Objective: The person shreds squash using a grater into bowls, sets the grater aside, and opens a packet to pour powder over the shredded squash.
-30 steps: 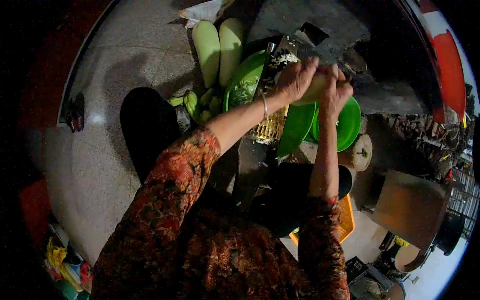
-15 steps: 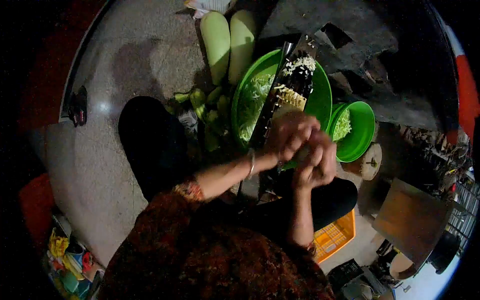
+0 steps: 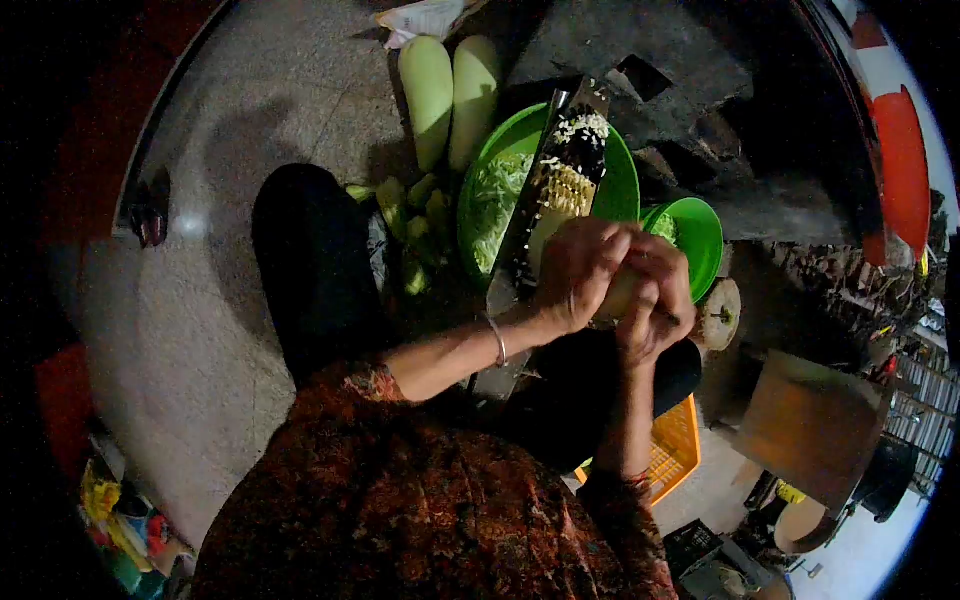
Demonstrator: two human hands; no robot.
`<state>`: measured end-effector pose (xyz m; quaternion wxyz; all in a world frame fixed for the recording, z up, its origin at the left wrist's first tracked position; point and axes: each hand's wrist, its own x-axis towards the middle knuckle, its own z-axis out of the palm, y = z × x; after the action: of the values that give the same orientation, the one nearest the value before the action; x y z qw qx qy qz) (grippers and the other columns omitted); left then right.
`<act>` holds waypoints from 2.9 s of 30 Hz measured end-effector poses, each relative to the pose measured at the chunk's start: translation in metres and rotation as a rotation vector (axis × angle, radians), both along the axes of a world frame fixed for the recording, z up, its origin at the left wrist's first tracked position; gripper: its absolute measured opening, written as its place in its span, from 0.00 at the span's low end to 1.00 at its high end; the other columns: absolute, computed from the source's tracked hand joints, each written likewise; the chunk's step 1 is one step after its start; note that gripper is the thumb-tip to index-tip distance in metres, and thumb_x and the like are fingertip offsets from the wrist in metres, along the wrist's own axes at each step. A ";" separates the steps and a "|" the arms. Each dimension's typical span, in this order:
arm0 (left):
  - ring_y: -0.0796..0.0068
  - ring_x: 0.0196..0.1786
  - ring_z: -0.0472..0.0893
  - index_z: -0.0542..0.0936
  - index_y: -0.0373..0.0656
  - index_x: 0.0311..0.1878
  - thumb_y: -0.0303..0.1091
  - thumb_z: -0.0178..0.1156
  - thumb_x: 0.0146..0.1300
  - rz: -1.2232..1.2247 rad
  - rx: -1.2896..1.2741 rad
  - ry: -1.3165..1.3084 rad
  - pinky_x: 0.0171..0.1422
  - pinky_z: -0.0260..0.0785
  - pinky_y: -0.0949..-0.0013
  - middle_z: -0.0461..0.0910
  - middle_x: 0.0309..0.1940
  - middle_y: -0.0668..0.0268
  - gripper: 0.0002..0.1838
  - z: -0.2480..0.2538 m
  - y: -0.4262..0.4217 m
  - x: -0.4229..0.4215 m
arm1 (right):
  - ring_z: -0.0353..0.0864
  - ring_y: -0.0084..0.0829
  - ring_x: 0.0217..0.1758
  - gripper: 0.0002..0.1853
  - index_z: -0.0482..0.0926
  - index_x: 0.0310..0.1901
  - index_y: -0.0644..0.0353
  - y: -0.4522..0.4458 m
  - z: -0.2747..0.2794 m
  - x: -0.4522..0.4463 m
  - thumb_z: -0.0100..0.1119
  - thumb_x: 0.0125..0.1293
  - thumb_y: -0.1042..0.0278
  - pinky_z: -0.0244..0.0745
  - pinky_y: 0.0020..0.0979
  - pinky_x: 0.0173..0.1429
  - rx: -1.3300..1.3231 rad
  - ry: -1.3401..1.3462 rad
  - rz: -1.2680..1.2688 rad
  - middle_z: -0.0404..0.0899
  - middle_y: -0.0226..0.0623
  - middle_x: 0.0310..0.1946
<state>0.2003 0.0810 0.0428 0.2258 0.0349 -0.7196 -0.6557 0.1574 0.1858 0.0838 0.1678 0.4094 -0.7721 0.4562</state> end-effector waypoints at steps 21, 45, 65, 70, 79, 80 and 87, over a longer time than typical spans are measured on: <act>0.58 0.30 0.77 0.76 0.38 0.34 0.46 0.47 0.64 0.163 0.047 0.195 0.36 0.68 0.61 0.76 0.23 0.56 0.19 -0.024 -0.025 -0.102 | 0.70 0.37 0.21 0.13 0.74 0.30 0.65 -0.048 -0.023 -0.068 0.51 0.67 0.65 0.66 0.34 0.28 -0.179 -0.246 -0.374 0.72 0.44 0.22; 0.53 0.35 0.78 0.75 0.42 0.37 0.44 0.41 0.67 0.137 -0.024 0.079 0.38 0.70 0.60 0.79 0.34 0.57 0.18 -0.051 -0.024 -0.141 | 0.64 0.19 0.22 0.17 0.74 0.26 0.65 -0.049 -0.036 -0.113 0.52 0.68 0.61 0.65 0.28 0.27 -0.295 -0.386 -0.237 0.69 0.36 0.17; 0.67 0.29 0.76 0.77 0.39 0.36 0.56 0.46 0.64 0.148 0.273 0.051 0.33 0.67 0.66 0.77 0.27 0.57 0.26 -0.070 -0.027 -0.099 | 0.75 0.40 0.25 0.09 0.78 0.31 0.61 -0.062 -0.062 -0.077 0.52 0.65 0.66 0.68 0.34 0.28 -0.063 -0.049 -0.319 0.75 0.43 0.24; 0.58 0.45 0.79 0.74 0.39 0.51 0.49 0.40 0.69 -0.049 0.242 0.084 0.48 0.68 0.64 0.79 0.39 0.55 0.24 -0.024 -0.031 -0.096 | 0.66 0.43 0.17 0.15 0.71 0.22 0.62 -0.051 -0.029 -0.095 0.53 0.64 0.63 0.64 0.34 0.23 -0.048 -0.090 -0.294 0.65 0.46 0.16; 0.60 0.58 0.70 0.51 0.41 0.71 0.63 0.71 0.38 -0.260 -0.117 0.215 0.64 0.60 0.61 0.69 0.56 0.57 0.62 -0.040 -0.036 0.001 | 0.75 0.43 0.53 0.31 0.78 0.40 0.62 -0.014 0.004 0.006 0.71 0.24 0.69 0.66 0.38 0.60 -0.058 -0.378 0.317 0.77 0.42 0.43; 0.56 0.58 0.70 0.55 0.41 0.69 0.54 0.75 0.37 -0.315 0.192 0.200 0.64 0.61 0.60 0.68 0.57 0.56 0.58 -0.033 -0.032 0.014 | 0.73 0.42 0.56 0.35 0.78 0.45 0.62 0.003 0.003 -0.010 0.74 0.24 0.67 0.61 0.39 0.65 -0.042 -0.571 0.528 0.76 0.42 0.48; 0.54 0.60 0.69 0.67 0.40 0.62 0.51 0.75 0.38 -0.244 -0.278 0.148 0.64 0.62 0.58 0.68 0.57 0.54 0.47 -0.026 -0.043 0.014 | 0.73 0.49 0.55 0.31 0.73 0.53 0.67 -0.034 -0.096 -0.165 0.65 0.56 0.50 0.67 0.41 0.59 0.182 -0.095 -0.154 0.73 0.52 0.53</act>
<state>0.2148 0.0383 0.0166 0.1994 -0.1323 -0.7835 -0.5734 -0.0078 0.1519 -0.0119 0.1277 0.3402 -0.8467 0.3887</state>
